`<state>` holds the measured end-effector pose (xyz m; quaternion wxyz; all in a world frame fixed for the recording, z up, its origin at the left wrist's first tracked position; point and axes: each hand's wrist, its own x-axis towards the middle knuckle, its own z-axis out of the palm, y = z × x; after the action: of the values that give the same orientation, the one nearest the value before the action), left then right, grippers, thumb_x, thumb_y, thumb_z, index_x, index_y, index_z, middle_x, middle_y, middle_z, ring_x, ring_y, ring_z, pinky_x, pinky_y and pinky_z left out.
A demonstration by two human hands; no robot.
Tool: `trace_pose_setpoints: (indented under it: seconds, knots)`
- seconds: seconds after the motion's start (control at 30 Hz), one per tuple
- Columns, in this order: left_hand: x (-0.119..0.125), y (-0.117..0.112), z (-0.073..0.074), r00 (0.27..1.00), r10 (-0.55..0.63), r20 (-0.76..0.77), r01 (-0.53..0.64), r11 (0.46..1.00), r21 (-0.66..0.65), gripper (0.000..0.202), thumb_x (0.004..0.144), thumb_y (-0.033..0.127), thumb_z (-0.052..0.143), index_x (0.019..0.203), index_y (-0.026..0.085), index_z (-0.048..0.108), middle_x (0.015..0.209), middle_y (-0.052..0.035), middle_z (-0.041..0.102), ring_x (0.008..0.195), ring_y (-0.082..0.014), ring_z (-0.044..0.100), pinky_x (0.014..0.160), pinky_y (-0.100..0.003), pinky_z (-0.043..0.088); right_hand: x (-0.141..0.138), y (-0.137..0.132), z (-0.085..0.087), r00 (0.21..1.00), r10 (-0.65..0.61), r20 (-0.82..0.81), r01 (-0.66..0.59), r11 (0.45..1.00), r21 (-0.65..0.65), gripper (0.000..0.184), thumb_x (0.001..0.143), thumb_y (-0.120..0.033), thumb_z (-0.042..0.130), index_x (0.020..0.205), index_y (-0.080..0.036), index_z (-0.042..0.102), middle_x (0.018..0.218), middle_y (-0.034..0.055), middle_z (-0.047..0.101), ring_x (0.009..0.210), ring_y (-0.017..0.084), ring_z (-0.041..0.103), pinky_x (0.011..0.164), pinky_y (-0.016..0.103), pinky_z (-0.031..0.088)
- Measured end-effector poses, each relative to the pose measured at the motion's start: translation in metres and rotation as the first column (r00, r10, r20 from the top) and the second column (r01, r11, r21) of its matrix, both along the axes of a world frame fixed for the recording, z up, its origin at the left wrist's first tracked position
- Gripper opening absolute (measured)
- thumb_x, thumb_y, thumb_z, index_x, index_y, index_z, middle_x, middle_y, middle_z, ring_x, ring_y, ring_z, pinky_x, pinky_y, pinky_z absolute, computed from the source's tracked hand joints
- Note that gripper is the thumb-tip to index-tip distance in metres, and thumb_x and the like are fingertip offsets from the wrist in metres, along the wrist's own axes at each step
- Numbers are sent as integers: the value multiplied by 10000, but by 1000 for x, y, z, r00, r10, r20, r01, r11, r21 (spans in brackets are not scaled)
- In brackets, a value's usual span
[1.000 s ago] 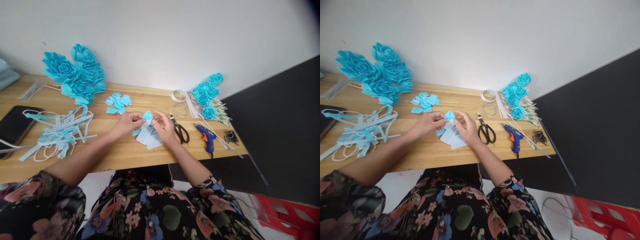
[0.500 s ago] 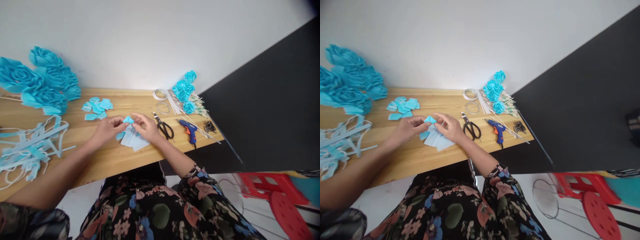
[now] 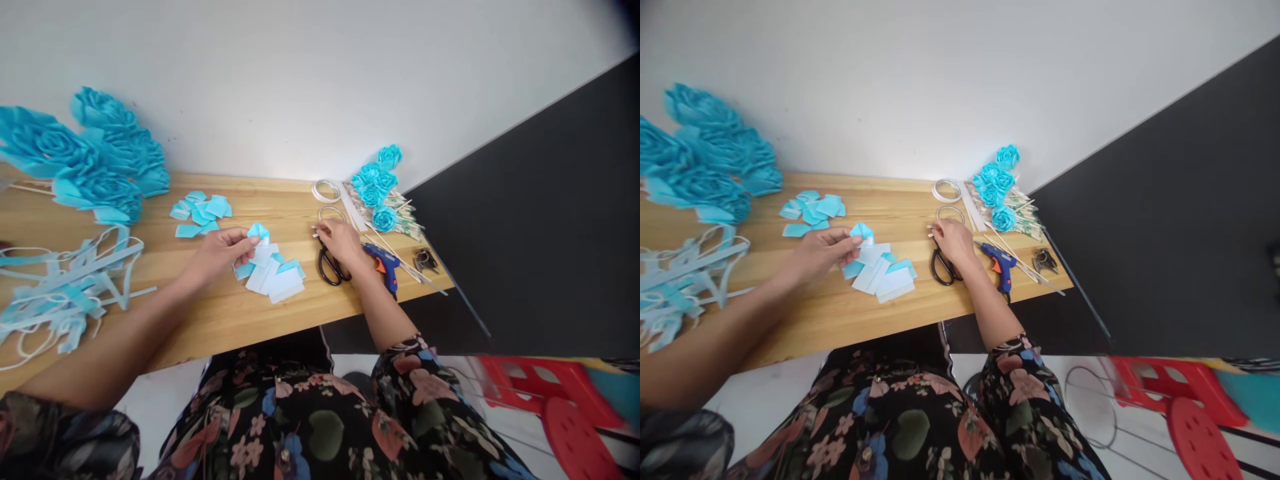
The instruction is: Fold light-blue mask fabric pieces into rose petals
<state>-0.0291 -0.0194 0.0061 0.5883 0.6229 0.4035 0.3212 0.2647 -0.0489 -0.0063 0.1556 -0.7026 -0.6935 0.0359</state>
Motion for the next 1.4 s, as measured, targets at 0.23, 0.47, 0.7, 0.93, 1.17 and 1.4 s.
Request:
trace_pose_setpoints:
  seconds: [0.23,0.47,0.7,0.93,1.17,1.4]
  knots:
    - [1,2,-2,998,-43,38,44,998,-42,283,750,413,708,656,159,627,585,10,589,501,-77,498,493,-199,406,-9,-6,11,990,81,-115,-57,979,197,237,932,-261,508,1046,-205,707,1056,85,731,997,237,656,886,369,492]
    - [1,1,2,995,-55,86,56,998,-4,229,765,378,688,735,151,668,643,-16,649,516,-94,538,520,-226,452,-32,-25,13,963,197,-186,-158,966,205,235,947,-270,495,1055,-219,697,1001,71,728,933,208,656,846,342,500]
    - [1,7,-2,980,40,195,-33,999,-39,317,708,345,745,939,137,681,686,-28,700,503,-107,567,499,-235,463,-27,-52,12,962,214,-170,-174,959,223,234,945,-258,502,1058,-234,705,1016,79,735,952,236,666,846,377,505]
    - [1,7,0,970,103,220,-89,994,-69,290,677,322,743,884,126,687,770,-65,744,521,-107,585,511,-242,471,-45,-87,-2,921,209,-328,-130,961,245,231,956,-282,498,1027,-230,712,973,76,740,895,216,675,806,359,527]
    - [0,10,-2,966,140,218,-133,990,-45,310,671,386,757,809,123,667,671,-64,713,521,-123,593,500,-244,463,-71,-108,-21,806,102,-583,-20,989,145,245,925,-342,558,1087,-244,713,945,59,750,785,192,694,669,318,555]
    - [0,10,-5,956,168,239,-163,986,-43,307,674,383,782,764,137,624,788,-95,743,552,-119,614,512,-241,464,-73,-104,-27,647,18,-762,91,991,100,255,881,-366,593,1049,-217,714,954,61,763,872,202,730,830,350,588]
